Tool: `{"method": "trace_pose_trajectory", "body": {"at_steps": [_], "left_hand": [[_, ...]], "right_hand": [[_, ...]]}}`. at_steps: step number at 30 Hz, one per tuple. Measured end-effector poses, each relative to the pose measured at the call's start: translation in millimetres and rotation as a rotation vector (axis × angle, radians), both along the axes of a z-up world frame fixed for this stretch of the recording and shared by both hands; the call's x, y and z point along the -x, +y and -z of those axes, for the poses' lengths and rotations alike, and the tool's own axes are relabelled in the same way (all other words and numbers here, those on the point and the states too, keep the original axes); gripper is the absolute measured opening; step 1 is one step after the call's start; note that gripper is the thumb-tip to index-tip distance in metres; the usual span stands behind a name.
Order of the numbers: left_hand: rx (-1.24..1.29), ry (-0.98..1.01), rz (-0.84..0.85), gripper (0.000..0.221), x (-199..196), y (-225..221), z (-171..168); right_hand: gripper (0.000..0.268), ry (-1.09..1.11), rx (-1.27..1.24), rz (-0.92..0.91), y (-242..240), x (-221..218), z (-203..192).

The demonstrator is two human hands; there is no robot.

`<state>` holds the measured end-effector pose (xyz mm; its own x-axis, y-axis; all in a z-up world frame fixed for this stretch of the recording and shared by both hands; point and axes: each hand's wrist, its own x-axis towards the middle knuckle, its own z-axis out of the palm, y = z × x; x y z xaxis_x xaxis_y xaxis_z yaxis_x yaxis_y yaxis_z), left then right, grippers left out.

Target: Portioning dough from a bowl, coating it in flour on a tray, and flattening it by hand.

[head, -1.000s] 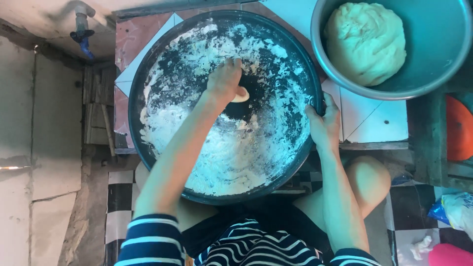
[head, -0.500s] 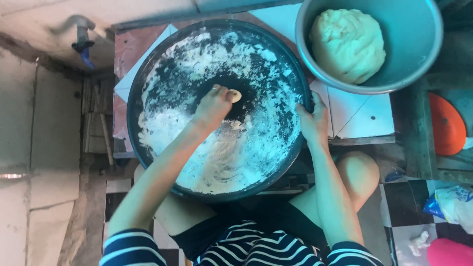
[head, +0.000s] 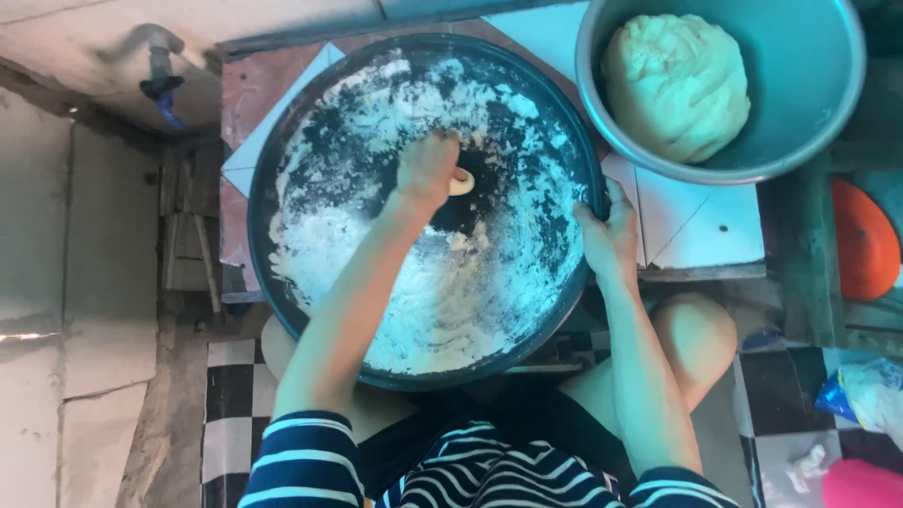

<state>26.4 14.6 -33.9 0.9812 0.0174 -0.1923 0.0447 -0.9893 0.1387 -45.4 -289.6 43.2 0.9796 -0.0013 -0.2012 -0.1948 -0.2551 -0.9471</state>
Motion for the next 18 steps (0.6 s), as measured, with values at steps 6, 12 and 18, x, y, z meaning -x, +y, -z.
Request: {"method": "trace_pose_trajectory", "body": {"at_steps": [6, 12, 18], "left_hand": [[0.043, -0.506, 0.258, 0.023, 62, -16, -28], [-0.091, -0.507, 0.188, 0.038, 97, -9, -22], [-0.161, -0.288, 0.198, 0.027, 89, -20, -28]], "right_hand": [[0.043, 0.023, 0.018, 0.007, -2, 0, 11], [0.044, 0.01, 0.023, -0.011, 1, 0, 11], [0.048, 0.015, 0.001, 0.011, 3, 1, 5]]}}
